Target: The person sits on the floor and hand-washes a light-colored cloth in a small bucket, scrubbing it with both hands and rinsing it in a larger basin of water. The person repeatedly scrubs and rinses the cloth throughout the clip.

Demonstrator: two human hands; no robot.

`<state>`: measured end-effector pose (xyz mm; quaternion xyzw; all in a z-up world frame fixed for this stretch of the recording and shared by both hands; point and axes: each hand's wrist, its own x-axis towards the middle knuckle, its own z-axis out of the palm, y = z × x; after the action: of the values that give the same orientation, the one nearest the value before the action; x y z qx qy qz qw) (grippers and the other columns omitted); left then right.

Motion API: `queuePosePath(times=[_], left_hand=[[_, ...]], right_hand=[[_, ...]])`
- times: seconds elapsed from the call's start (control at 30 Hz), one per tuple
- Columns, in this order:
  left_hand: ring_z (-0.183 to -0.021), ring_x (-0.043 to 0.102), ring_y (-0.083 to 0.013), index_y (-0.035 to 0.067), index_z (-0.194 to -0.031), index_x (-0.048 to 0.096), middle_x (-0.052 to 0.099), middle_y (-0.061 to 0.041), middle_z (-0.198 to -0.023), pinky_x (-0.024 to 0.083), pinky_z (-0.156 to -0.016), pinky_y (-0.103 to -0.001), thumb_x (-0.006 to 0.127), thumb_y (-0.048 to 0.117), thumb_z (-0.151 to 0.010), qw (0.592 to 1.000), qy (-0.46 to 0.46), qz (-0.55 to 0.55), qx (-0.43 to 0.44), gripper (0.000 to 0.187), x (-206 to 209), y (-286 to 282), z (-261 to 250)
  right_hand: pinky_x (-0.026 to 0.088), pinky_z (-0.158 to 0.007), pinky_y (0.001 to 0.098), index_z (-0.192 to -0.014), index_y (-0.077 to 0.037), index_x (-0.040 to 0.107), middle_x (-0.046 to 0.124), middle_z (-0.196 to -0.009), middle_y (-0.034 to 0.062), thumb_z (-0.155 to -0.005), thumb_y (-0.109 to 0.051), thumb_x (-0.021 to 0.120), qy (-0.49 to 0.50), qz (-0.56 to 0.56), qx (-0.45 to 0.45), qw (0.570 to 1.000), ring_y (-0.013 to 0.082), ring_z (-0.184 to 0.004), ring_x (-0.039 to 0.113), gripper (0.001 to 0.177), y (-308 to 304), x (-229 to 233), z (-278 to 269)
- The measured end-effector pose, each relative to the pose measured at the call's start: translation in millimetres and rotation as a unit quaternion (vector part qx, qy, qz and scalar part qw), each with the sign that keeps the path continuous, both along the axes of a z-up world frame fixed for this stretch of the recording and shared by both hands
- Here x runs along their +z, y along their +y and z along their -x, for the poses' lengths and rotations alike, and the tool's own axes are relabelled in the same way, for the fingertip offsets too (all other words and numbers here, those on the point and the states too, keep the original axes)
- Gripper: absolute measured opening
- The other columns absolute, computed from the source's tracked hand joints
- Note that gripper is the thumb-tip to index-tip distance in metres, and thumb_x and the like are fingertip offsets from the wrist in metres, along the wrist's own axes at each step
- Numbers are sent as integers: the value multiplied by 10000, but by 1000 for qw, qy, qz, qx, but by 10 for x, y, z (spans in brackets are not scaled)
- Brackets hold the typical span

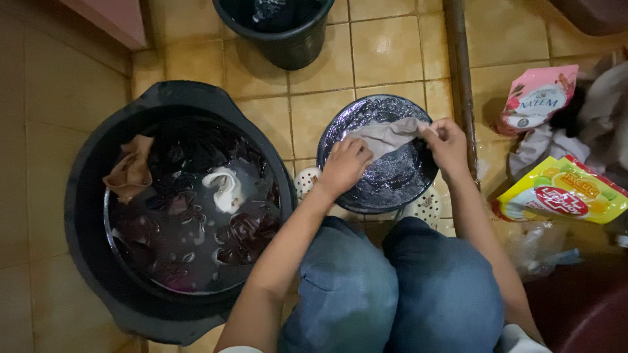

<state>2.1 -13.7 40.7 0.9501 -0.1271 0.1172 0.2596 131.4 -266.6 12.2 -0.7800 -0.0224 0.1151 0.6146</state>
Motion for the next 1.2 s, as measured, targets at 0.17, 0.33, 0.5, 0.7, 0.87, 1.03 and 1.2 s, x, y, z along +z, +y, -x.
queuePosePath(times=[0.17, 0.33, 0.5, 0.7, 0.87, 1.03, 1.2], left_hand=[[-1204, 544, -280, 62, -879, 702, 611, -95, -1172, 324, -1077, -549, 696, 204, -801, 999, -4, 13, -29, 163, 94, 136, 90], [-1190, 542, -275, 79, -866, 706, 611, -85, -1171, 291, -1117, -599, 699, 273, -891, 1000, 3, -16, 5, 195, 100, 44, 134], [-1241, 525, -315, 153, -1284, 662, 580, -104, -1250, 366, -1091, -540, 687, 342, -953, 998, -21, -40, 35, 382, -9, -107, -16], [-1409, 364, -478, 299, -1404, 632, 405, -292, -1473, 268, -1196, -598, 625, 551, -916, 999, -11, -38, -1, 550, -6, -203, 136], [-1546, 185, -512, 347, -1361, 641, 205, -342, -1646, 155, -1255, -615, 547, 728, -889, 995, 57, -77, 7, 614, 49, -195, 189], [-1545, 174, -508, 424, -1455, 566, 221, -335, -1641, 114, -1235, -663, 520, 763, -899, 990, 79, -113, 13, 653, 63, -179, 192], [-1547, 170, -511, 452, -1498, 521, 242, -330, -1642, 115, -1235, -664, 510, 748, -906, 996, 50, -74, 18, 662, 82, -114, 217]], right_hand=[[406, -693, 194, -947, -86, 609, 558, -864, -64, -1025, -117, 763, -82, -14, -22, 996, 37, -777, 507, 175, -202, -119, -84], [454, -678, 202, -974, -134, 548, 609, -847, -46, -1023, -114, 687, 0, -66, -5, 998, 58, -752, 588, 149, -396, -241, -94], [523, -745, 298, -1045, -110, 495, 597, -875, -6, -1097, -145, 616, 60, -167, 55, 983, 122, -798, 612, 136, -444, -144, -42], [619, -934, 444, -1070, -116, 440, 663, -1017, 82, -1080, -226, 565, 28, -244, 9, 969, 226, -945, 713, 166, -101, 190, 78], [556, -713, 405, -1057, -52, 566, 575, -978, 166, -887, -225, 721, -215, 105, 160, 958, 317, -875, 615, 288, 441, 230, 385], [531, -759, 467, -937, -133, 677, 672, -907, 103, -871, -228, 658, -392, 419, 271, 773, 331, -875, 665, 117, 501, 215, 200], [529, -767, 481, -947, -98, 681, 673, -893, 130, -973, -271, 634, -367, 537, 212, 729, 346, -905, 674, 181, 437, 447, -334]])
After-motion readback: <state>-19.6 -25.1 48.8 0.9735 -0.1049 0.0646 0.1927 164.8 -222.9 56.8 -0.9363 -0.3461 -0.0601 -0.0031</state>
